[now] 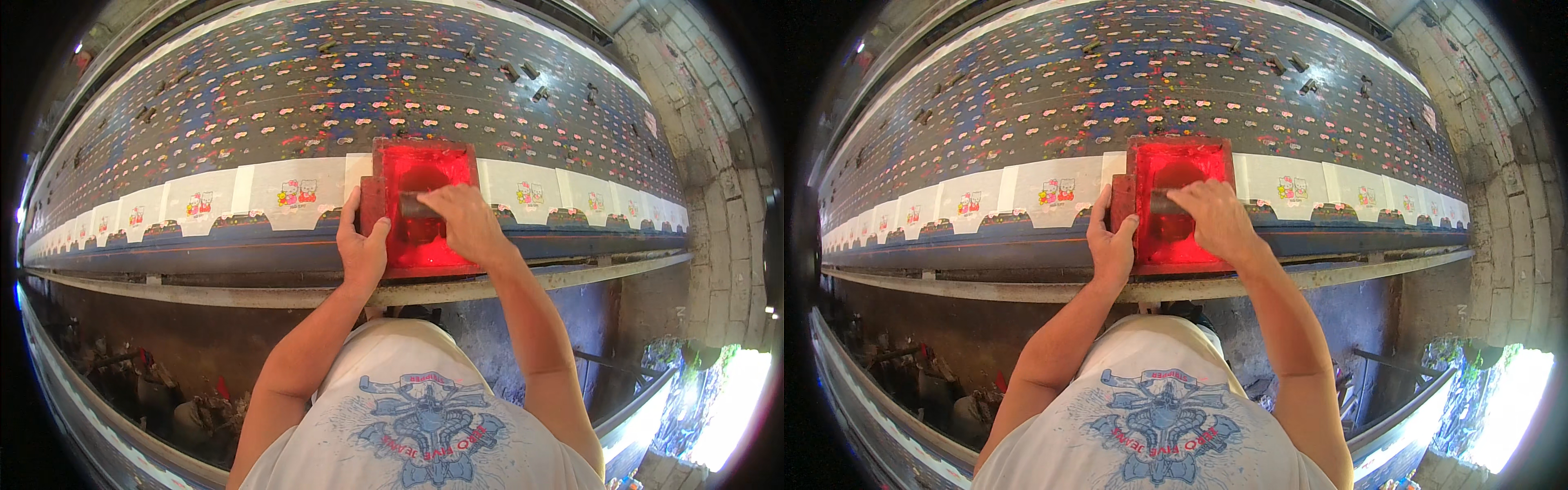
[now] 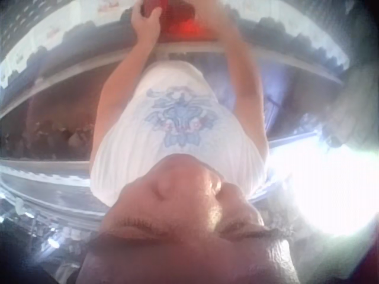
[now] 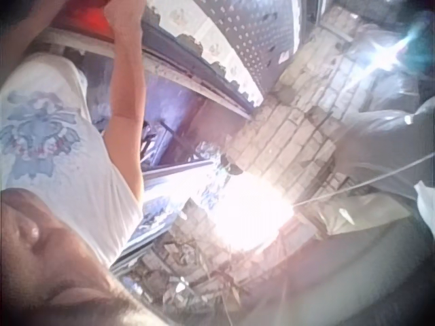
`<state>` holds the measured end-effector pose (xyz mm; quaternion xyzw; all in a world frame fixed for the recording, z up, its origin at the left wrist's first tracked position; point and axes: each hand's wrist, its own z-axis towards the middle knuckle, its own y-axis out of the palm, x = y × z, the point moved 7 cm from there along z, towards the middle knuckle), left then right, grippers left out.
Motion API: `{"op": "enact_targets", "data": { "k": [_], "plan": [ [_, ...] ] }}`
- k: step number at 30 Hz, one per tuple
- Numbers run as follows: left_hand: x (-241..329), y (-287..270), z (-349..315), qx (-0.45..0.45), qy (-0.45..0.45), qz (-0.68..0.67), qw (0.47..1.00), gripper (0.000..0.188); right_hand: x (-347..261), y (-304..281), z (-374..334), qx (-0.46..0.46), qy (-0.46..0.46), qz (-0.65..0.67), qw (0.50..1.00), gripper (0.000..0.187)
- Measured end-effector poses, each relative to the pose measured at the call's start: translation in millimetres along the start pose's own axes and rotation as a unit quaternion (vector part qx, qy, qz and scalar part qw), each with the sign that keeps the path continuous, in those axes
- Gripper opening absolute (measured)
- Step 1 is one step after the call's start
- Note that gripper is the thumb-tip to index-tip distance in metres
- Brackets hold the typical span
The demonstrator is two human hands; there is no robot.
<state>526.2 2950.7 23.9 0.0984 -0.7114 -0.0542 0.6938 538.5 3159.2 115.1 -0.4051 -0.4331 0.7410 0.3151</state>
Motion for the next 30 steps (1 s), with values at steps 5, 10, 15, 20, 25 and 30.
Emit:
{"op": "enact_targets", "data": {
  "k": [5, 10, 15, 20, 25, 30],
  "plan": [
    [-1, 3, 2, -0.005, -0.005, -0.009, 1.000, 0.079, -38, -5, -39, -0.032, 0.020, 0.009, 0.999, 0.057],
    [8, 4, 3, -0.004, 0.037, 0.105, 0.994, 0.088, -58, -11, -56, -0.033, 0.018, 0.014, 0.999, 0.053],
    [15, 3, 4, 0.003, 0.049, 0.159, 0.986, 0.094, -60, -16, -74, -0.061, 0.045, 0.095, 0.993, 0.051],
    [27, 18, 3, 0.008, -0.007, 0.103, 0.995, 0.098, -27, -30, -118, 0.110, 0.146, 0.102, 0.978, 0.051],
    [30, 59, -7, 0.033, 0.051, 0.087, 0.994, 0.101, 28, -49, -170, 0.170, 0.248, 0.298, 0.906, 0.049],
    [7, 139, -24, 0.015, 0.031, 0.038, 0.999, 0.101, 85, -84, -221, 0.196, 0.258, 0.308, 0.895, 0.045]
  ]
}}
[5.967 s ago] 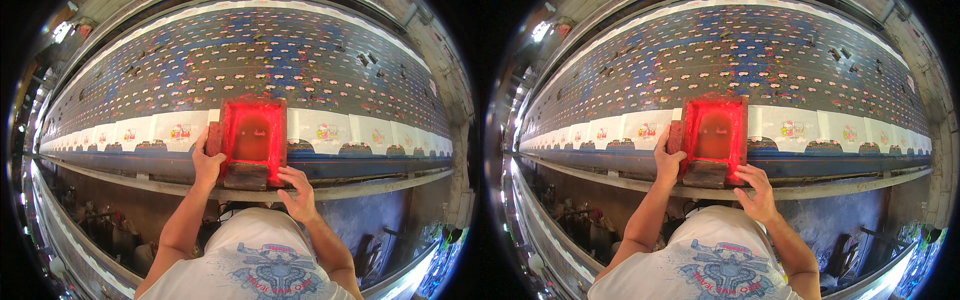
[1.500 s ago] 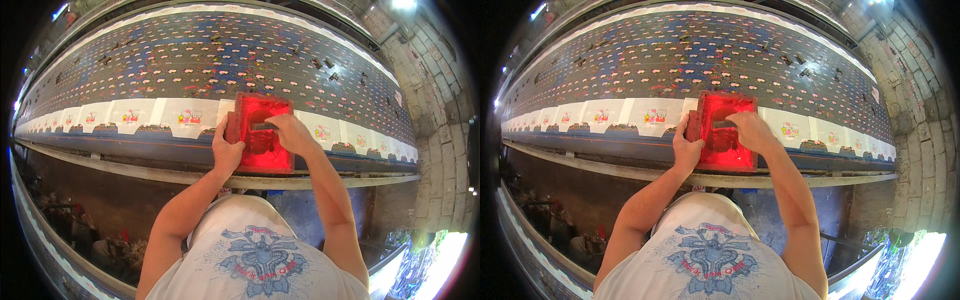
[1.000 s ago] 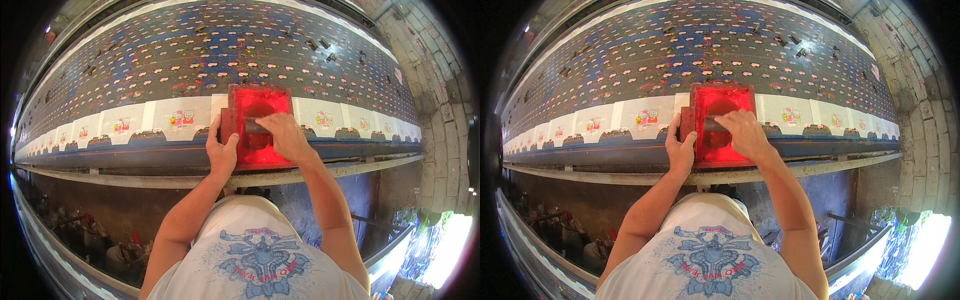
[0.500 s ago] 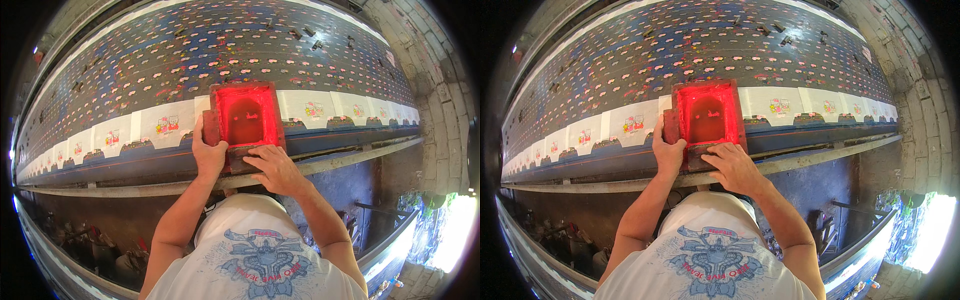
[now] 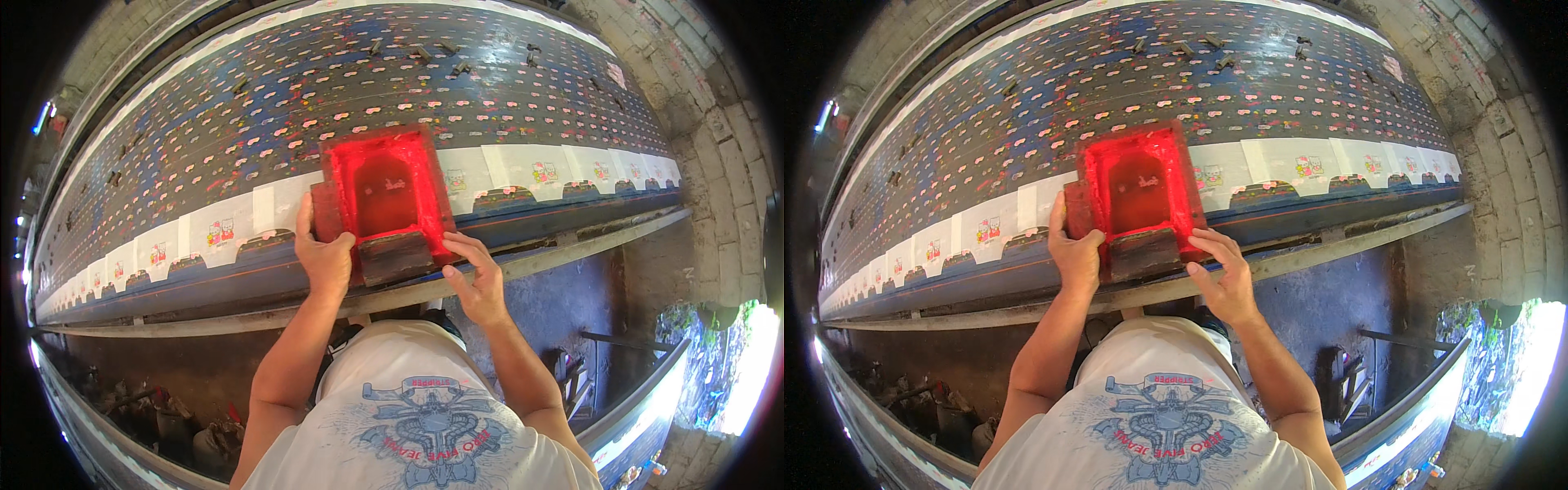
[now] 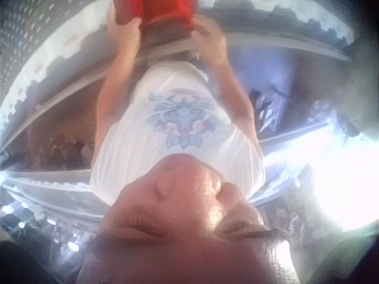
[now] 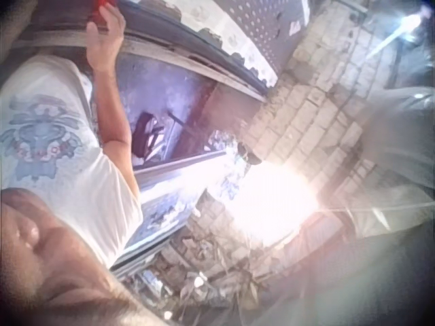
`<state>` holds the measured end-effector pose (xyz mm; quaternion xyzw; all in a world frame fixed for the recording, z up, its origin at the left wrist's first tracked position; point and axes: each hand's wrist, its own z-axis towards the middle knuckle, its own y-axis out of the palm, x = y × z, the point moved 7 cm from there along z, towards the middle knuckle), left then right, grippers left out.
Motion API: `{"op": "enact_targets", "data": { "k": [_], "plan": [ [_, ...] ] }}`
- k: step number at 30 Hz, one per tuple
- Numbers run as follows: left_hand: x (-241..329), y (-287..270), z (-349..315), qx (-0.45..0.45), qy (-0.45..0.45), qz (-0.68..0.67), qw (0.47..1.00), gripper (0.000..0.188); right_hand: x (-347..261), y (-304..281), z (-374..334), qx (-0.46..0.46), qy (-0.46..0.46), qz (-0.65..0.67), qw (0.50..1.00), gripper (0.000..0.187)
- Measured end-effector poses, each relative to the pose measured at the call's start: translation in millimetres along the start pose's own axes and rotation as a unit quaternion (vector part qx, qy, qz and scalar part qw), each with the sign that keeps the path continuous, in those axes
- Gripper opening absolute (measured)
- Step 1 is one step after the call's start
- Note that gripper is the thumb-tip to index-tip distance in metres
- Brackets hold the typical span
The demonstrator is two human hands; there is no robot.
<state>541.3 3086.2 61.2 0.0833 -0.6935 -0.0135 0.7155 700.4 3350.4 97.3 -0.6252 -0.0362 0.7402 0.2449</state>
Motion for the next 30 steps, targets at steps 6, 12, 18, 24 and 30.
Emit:
{"op": "enact_targets", "data": {
  "k": [6, 12, 18, 24, 30],
  "plan": [
    [-19, 86, -28, -0.011, 0.004, 0.017, 1.000, 0.103, 29, -82, 0, -0.008, -0.014, -0.036, 0.999, 0.044],
    [-31, 118, -42, -0.013, -0.021, -0.005, 1.000, 0.103, 46, -121, 4, -0.060, -0.041, -0.006, 0.997, 0.047],
    [-24, 124, -45, 0.011, -0.036, 0.043, 0.998, 0.102, 52, -132, 6, -0.110, -0.053, 0.001, 0.993, 0.045],
    [-31, 120, -44, 0.016, -0.040, 0.025, 0.999, 0.101, 56, -132, 5, -0.117, -0.047, -0.001, 0.992, 0.044],
    [-35, 121, -43, 0.004, -0.038, 0.030, 0.999, 0.101, 37, -120, 5, -0.092, -0.134, -0.117, 0.980, 0.046]
  ]
}}
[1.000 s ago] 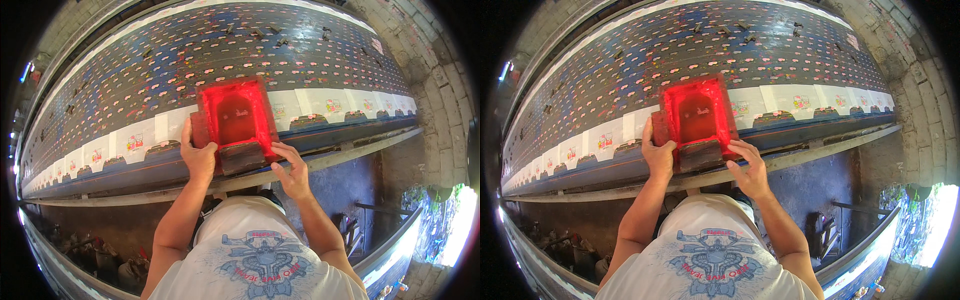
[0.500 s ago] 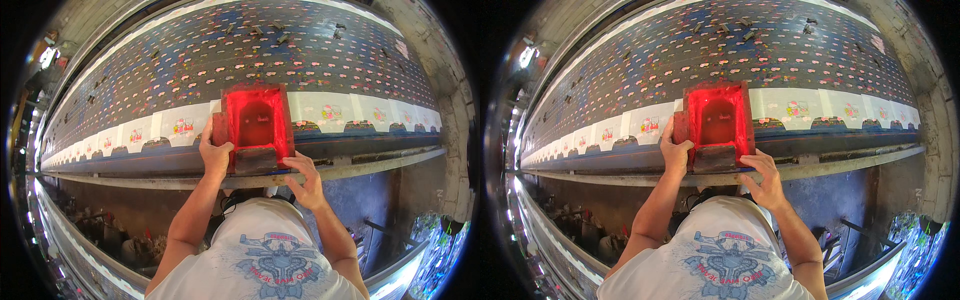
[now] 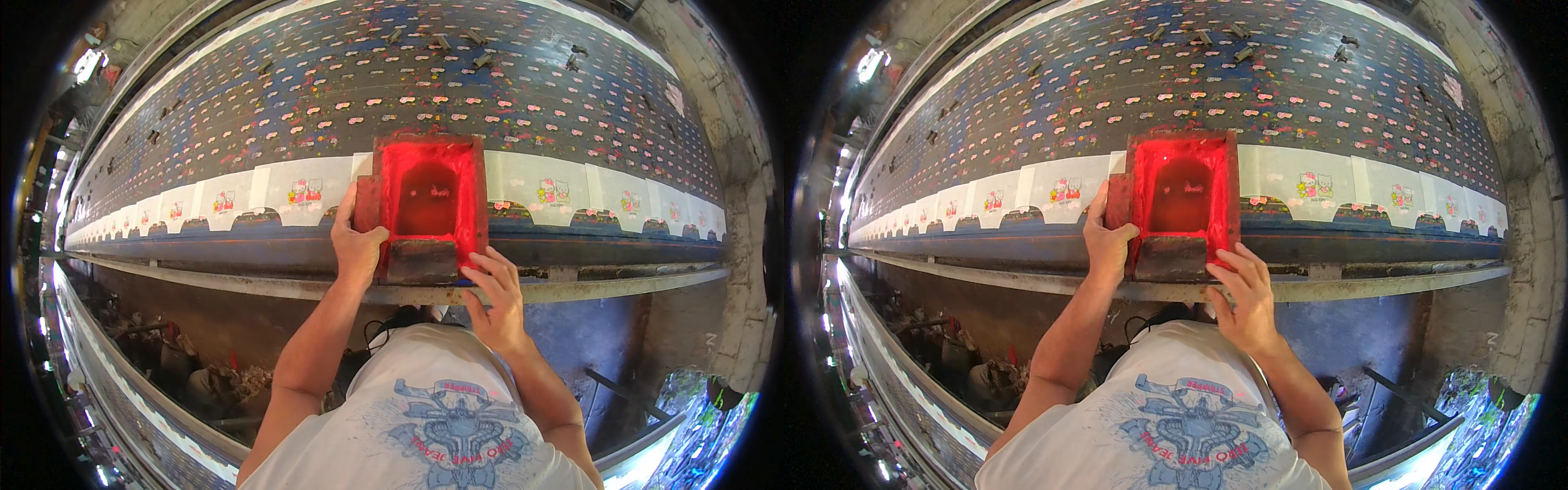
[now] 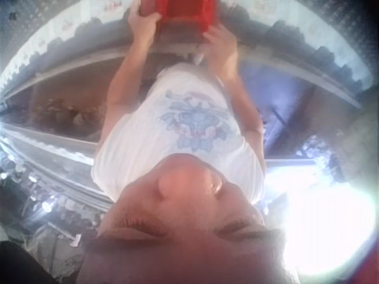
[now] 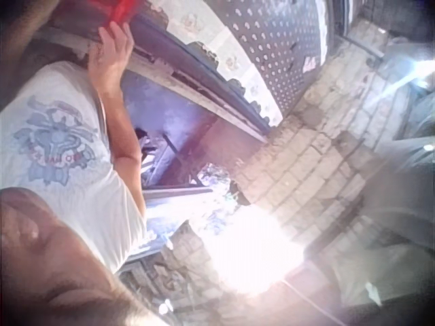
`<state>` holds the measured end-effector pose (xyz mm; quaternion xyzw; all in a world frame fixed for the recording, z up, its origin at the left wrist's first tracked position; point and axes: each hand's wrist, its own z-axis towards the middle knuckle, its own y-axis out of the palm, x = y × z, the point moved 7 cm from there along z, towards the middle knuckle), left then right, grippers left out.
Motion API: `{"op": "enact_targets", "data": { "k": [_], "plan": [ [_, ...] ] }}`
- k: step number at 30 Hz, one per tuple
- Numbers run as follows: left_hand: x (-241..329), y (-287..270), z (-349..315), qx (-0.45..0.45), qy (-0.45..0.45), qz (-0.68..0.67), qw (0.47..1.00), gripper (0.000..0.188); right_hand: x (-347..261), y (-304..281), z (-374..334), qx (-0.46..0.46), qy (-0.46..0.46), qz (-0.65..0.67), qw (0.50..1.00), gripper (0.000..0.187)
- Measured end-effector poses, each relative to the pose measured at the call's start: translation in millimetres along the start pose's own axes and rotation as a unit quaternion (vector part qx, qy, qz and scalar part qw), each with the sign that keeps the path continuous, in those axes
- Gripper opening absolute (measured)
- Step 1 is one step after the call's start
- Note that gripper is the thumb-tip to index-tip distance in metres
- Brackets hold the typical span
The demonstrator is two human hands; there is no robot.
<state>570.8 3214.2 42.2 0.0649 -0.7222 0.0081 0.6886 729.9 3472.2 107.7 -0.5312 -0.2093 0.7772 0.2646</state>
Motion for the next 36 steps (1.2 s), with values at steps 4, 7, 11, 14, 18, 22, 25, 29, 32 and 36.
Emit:
{"op": "enact_targets", "data": {
  "k": [4, 7, 11, 14, 18, 22, 25, 29, 32, 36],
  "plan": [
    [-1, -1, 0, 0.000, 0.002, 0.012, 1.000, 0.099, -30, 21, 21, -0.090, -0.095, -0.058, 0.990, 0.052],
    [0, 0, -1, -0.001, 0.009, -0.002, 1.000, 0.098, -42, 41, 42, -0.141, -0.132, -0.141, 0.971, 0.055],
    [1, -1, -1, -0.001, 0.020, 0.035, 0.999, 0.098, -41, 42, 66, -0.198, -0.158, -0.179, 0.951, 0.049],
    [2, -4, -2, 0.000, 0.037, 0.058, 0.998, 0.098, -29, 34, 97, -0.271, -0.123, -0.169, 0.940, 0.046],
    [8, -2, -2, -0.011, 0.050, 0.060, 0.997, 0.094, -6, 34, 147, -0.255, -0.118, -0.150, 0.948, 0.045],
    [-9, 0, 1, -0.013, 0.026, -0.022, 0.999, 0.086, 32, 45, 199, -0.176, -0.112, -0.165, 0.964, 0.045],
    [-10, 0, 0, -0.011, 0.025, -0.052, 0.998, 0.082, 36, 47, 206, -0.136, -0.121, -0.163, 0.970, 0.047],
    [-9, 0, 1, -0.012, 0.045, -0.019, 0.999, 0.081, 28, 54, 183, -0.121, -0.131, -0.195, 0.964, 0.053],
    [-2, 0, -4, -0.012, 0.020, -0.002, 1.000, 0.081, 12, 56, 146, -0.125, -0.153, -0.189, 0.962, 0.058],
    [-6, 0, -5, -0.012, -0.002, -0.024, 1.000, 0.082, -11, 53, 104, -0.156, -0.102, -0.202, 0.962, 0.061]
  ]
}}
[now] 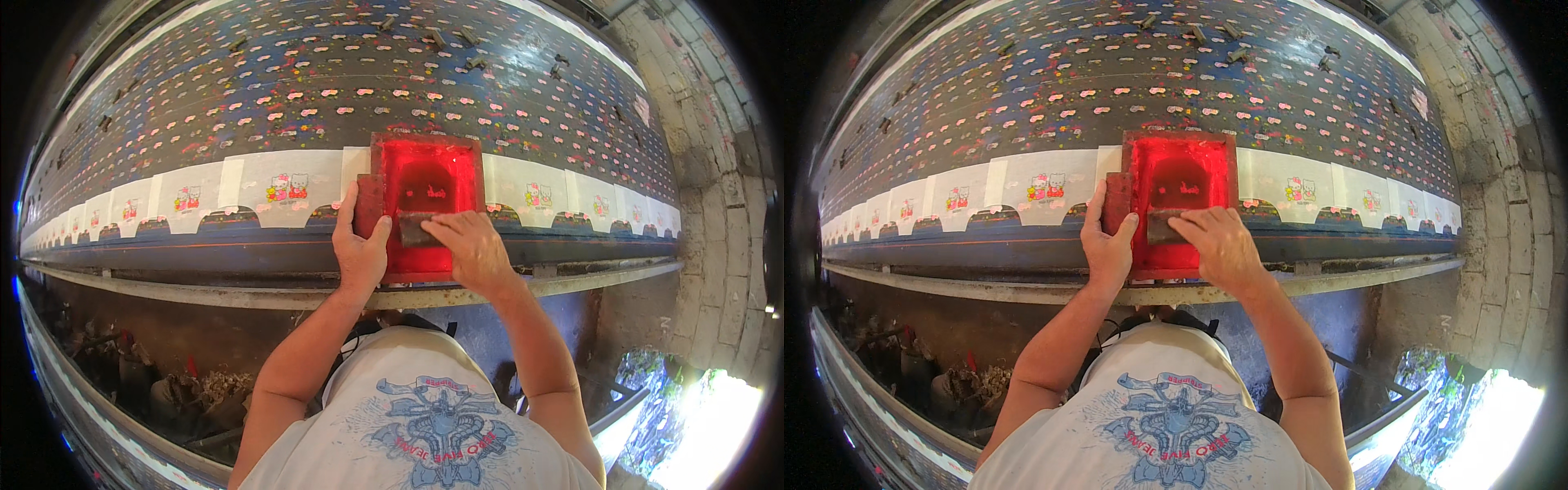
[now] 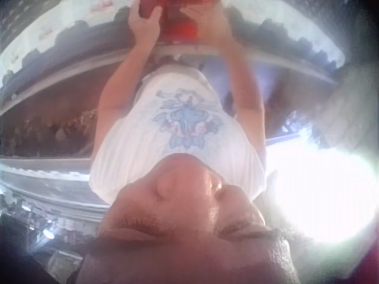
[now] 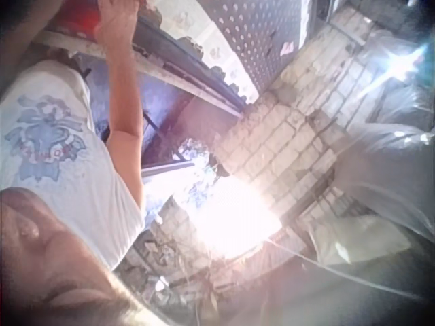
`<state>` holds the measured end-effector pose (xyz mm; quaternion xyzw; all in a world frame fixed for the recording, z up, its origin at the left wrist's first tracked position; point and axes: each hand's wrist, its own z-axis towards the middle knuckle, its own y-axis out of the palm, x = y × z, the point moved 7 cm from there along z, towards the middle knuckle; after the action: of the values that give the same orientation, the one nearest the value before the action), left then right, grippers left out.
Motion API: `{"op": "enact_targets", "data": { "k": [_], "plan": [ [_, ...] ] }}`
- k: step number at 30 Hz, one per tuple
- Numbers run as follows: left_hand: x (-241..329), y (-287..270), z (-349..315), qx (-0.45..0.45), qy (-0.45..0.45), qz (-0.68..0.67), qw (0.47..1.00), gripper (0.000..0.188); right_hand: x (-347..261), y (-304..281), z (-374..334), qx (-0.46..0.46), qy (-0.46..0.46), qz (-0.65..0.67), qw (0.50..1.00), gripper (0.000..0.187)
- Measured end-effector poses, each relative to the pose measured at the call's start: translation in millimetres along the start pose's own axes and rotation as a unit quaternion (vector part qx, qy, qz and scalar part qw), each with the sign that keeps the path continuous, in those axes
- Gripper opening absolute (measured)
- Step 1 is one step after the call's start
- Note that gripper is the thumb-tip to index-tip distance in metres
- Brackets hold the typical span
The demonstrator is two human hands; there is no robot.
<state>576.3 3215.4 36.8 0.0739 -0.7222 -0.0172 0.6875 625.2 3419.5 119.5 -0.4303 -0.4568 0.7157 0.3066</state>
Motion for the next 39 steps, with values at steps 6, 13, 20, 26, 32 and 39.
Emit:
{"op": "enact_targets", "data": {
  "k": [6, 13, 20, 26, 32, 39],
  "plan": [
    [10, 0, -1, 0.003, 0.054, 0.082, 0.995, 0.090, -31, -1, -29, -0.026, 0.015, 0.018, 0.999, 0.062],
    [8, -2, 5, 0.007, 0.039, 0.105, 0.994, 0.100, -24, -13, -61, -0.002, 0.059, 0.122, 0.991, 0.053],
    [29, 37, -6, 0.021, 0.053, 0.035, 0.998, 0.100, 47, -29, -132, 0.173, 0.213, 0.297, 0.915, 0.048],
    [5, 137, -23, 0.005, 0.046, -0.030, 0.998, 0.101, 118, -75, -184, 0.196, 0.202, 0.306, 0.909, 0.046],
    [-18, 231, -50, -0.013, 0.048, 0.000, 0.999, 0.102, 189, -103, -243, 0.186, 0.179, 0.292, 0.921, 0.047],
    [-20, 259, -66, 0.006, 0.020, 0.033, 0.999, 0.102, 216, -119, -267, 0.151, 0.122, 0.329, 0.924, 0.045]
  ]
}}
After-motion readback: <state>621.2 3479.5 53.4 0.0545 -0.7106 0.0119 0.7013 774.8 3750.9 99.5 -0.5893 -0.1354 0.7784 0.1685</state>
